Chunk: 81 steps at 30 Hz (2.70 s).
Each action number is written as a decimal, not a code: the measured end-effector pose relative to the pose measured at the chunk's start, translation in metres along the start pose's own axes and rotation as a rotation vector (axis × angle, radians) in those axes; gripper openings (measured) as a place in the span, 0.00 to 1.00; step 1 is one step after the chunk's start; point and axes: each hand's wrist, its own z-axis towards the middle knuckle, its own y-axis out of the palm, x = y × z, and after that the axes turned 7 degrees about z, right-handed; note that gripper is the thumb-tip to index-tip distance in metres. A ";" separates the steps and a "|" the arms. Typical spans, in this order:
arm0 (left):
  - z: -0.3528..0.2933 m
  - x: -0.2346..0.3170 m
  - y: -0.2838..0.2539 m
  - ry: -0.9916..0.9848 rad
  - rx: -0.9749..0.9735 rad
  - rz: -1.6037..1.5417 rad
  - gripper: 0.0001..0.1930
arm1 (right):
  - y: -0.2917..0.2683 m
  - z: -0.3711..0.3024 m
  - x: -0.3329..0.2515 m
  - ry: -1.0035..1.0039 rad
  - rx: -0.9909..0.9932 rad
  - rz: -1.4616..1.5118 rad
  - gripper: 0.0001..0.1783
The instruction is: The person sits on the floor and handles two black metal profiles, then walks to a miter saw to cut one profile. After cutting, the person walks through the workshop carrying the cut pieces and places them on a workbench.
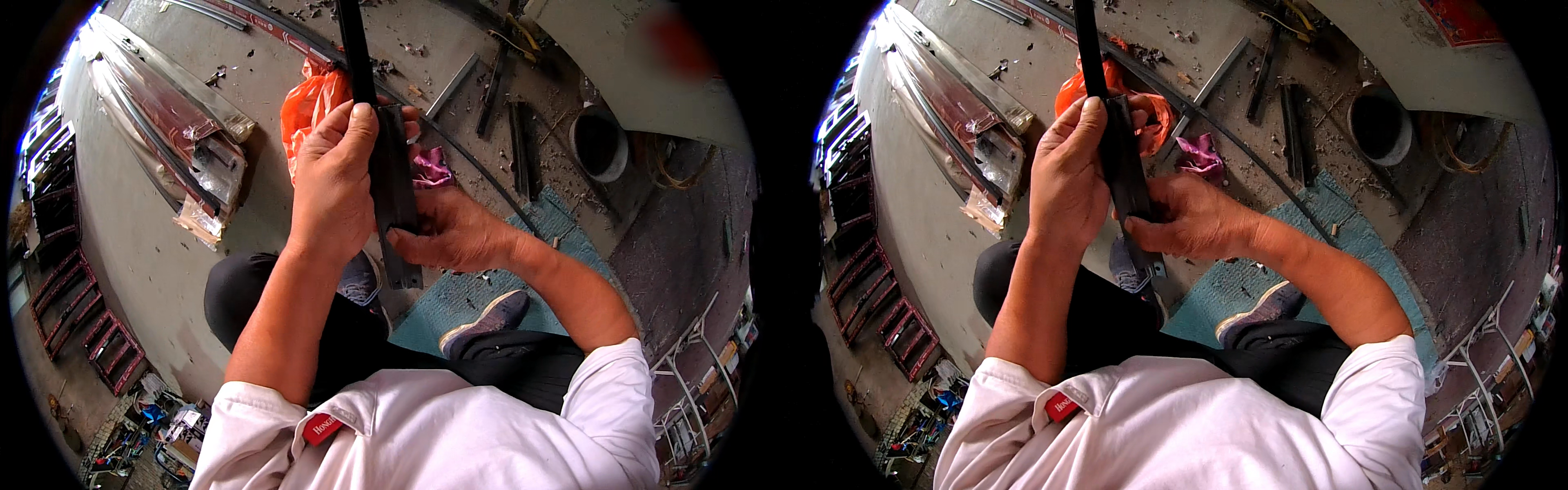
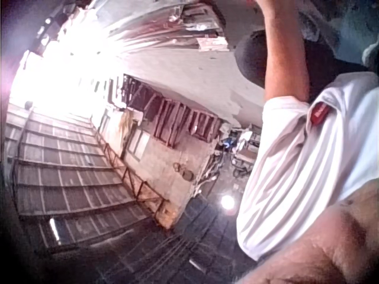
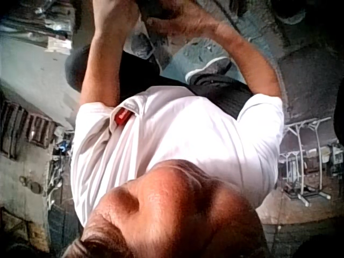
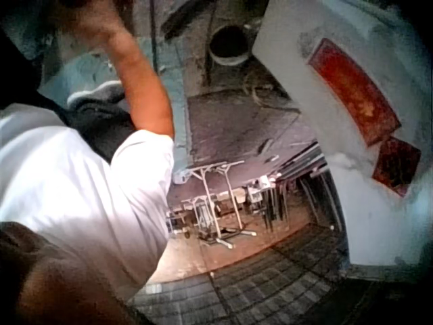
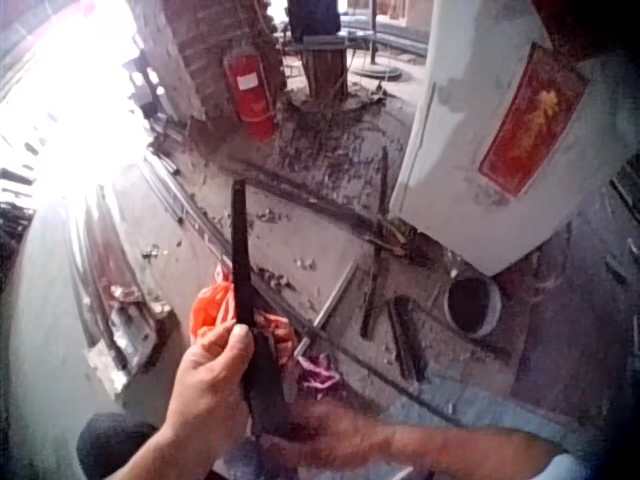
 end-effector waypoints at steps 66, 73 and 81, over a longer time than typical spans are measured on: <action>-0.004 -0.021 0.003 -0.311 -0.279 0.088 0.14 | -0.054 -0.001 -0.039 -0.470 0.617 -0.021 0.29; -0.008 -0.020 0.008 -0.331 -0.279 0.079 0.13 | -0.061 0.010 -0.025 -0.476 0.585 0.152 0.27; -0.008 -0.017 0.011 -0.367 -0.291 0.099 0.13 | -0.056 0.004 -0.035 -0.508 0.651 0.002 0.28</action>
